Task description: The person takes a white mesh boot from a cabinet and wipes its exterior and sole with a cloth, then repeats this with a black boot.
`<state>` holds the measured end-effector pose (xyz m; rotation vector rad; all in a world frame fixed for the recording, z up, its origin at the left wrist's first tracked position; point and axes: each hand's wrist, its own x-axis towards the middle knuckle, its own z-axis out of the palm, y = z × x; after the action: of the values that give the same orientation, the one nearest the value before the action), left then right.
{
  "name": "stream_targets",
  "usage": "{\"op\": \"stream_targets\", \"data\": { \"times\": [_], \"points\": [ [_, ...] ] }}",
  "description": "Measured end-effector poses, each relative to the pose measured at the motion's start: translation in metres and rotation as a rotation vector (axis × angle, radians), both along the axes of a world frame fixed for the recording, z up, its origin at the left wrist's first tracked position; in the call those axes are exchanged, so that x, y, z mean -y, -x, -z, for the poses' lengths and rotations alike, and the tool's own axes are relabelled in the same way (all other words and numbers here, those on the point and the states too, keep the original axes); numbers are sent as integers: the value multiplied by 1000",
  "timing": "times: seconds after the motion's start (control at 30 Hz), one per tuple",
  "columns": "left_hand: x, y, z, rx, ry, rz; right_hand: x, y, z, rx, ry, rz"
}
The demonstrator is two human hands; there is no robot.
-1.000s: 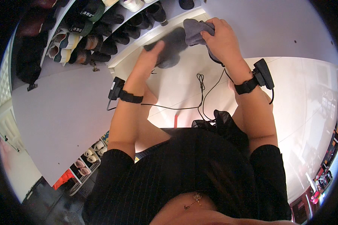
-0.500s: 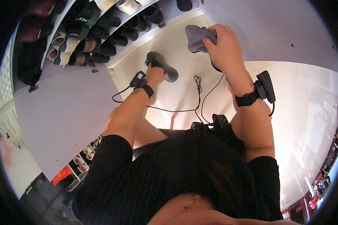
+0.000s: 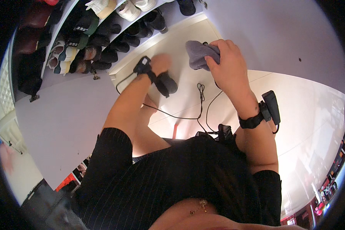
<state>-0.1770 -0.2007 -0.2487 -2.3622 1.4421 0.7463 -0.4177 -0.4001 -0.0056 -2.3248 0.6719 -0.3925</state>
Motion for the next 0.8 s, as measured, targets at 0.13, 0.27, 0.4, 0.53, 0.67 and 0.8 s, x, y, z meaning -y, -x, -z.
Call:
{"op": "stream_targets", "data": {
  "times": [0.13,0.27,0.4,0.53,0.67,0.8],
  "points": [
    [47,-38,-3,-6,293,-78,5,8,7,-92,-10,24],
    [46,-94,26,127,527,78,5,2,2,-103,-32,18],
    [65,-97,13,91,390,-11,8,6,7,-127,-34,28],
    [68,-103,19,435,479,-15,8,7,1,-178,-48,54],
    [118,-87,-9,93,725,18,7,11,0,-173,-43,67],
    [181,-66,-41,51,899,-70,7,13,-1,-170,-51,49]
  ]
}}
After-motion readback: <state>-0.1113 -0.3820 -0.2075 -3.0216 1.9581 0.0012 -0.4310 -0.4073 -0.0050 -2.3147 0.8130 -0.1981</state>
